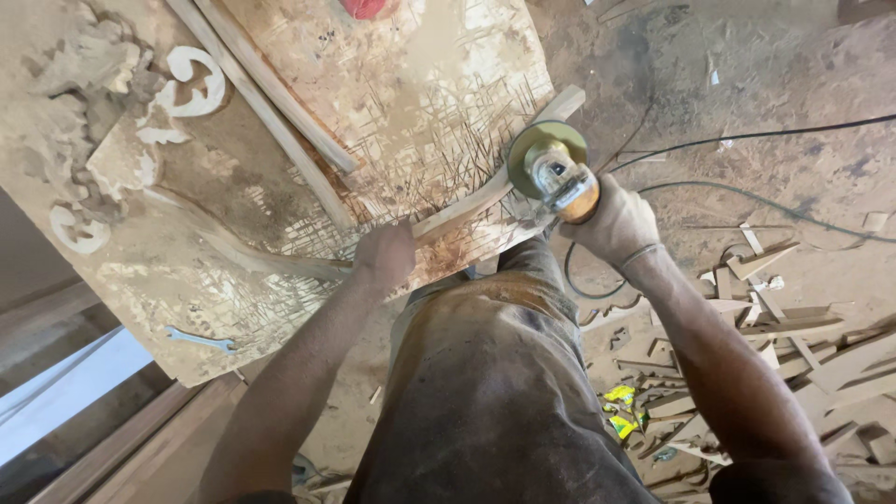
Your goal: The person holds a curved wooden strip against a workbench with one hand and sands its surface using an angle grinder, moving the tool along the length of the strip and repositioning the wood repeatedly while sanding different sections.
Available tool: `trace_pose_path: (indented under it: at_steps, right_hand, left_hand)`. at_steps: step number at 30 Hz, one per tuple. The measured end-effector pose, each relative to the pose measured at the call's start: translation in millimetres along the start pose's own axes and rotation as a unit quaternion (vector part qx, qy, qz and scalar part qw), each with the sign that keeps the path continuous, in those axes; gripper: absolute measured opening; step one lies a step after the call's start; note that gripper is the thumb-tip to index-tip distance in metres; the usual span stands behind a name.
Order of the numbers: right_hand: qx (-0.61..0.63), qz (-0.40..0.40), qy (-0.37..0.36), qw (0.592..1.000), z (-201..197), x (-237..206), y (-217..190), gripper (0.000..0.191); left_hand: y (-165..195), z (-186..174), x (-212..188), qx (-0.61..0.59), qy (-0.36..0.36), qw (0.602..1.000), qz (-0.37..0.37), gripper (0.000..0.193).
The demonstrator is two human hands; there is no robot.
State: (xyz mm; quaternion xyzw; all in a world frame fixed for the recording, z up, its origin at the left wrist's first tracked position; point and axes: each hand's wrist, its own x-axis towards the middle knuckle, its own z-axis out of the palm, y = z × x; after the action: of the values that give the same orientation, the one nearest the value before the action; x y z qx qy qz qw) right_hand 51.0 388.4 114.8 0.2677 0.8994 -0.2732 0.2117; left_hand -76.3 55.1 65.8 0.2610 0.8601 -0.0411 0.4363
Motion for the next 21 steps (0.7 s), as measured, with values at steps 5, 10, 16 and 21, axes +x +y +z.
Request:
trace_pose_path:
  at_steps: [5, 10, 16, 21]
  right_hand:
    - [-0.059, -0.011, 0.041, 0.997, -35, 35, 17, 0.062]
    - [-0.020, 0.030, 0.069, 0.997, -65, 54, 23, 0.062]
    - [0.081, 0.011, -0.062, 0.995, -31, 20, -3, 0.058]
    - [0.003, -0.040, -0.045, 0.998, -8, 1, -12, 0.062]
  left_hand:
    - [1, -4, 2, -0.040, -0.033, 0.998, -0.030, 0.024]
    - [-5, -4, 6, -0.026, -0.023, 0.999, 0.021, 0.026]
    - [-7, 1, 12, -0.053, -0.059, 0.996, -0.038, 0.018]
    - [-15, 6, 19, -0.027, -0.015, 1.000, 0.007, 0.019]
